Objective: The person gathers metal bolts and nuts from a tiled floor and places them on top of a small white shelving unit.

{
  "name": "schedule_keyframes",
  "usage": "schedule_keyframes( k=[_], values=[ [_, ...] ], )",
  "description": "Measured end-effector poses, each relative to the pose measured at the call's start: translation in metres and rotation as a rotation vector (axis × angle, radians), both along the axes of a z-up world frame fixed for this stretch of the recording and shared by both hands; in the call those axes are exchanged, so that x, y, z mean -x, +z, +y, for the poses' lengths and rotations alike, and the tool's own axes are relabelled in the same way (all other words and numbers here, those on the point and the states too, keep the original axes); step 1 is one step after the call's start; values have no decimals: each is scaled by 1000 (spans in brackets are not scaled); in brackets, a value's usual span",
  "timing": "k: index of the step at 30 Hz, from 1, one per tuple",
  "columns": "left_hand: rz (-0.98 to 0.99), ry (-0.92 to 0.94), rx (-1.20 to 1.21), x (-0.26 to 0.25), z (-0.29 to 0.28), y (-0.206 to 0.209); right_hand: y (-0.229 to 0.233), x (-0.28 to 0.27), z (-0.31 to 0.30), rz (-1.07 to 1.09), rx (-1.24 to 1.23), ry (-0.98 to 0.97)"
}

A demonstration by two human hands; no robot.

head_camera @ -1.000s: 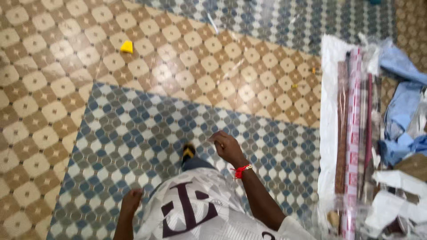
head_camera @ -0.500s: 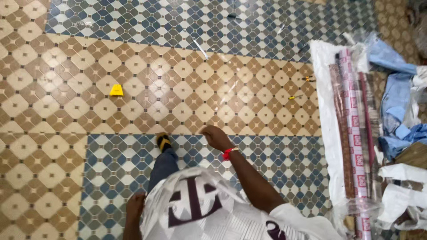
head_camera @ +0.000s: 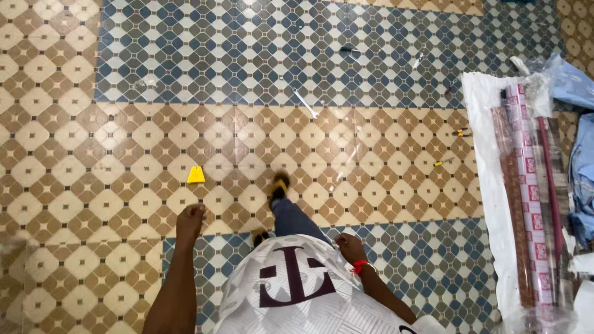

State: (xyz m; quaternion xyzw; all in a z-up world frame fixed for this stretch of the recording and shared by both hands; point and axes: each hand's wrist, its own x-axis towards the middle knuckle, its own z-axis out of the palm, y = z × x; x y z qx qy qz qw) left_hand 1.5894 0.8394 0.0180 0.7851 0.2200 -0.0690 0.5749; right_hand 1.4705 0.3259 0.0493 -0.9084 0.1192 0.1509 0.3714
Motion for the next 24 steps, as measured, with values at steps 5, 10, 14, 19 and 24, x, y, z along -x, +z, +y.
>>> schedule_keyframes(
  k=[5,10,14,19,24],
  values=[
    [76,34,6,-94,-21,-29,-28,-115,5,174,193,167],
    [176,-128,-241,-160,-27,-1,-26,-307,5,36,2,30],
    [252,67,2,-199,-10,8,-30,-455,-3,-316,67,236],
    [326,-17,-209,-269,5,0,-23,-600,3,-263,-174,-4],
    [269,-6,-2,-382,23,-16,-44,-654,24,-258,-481,-193]
  ],
)
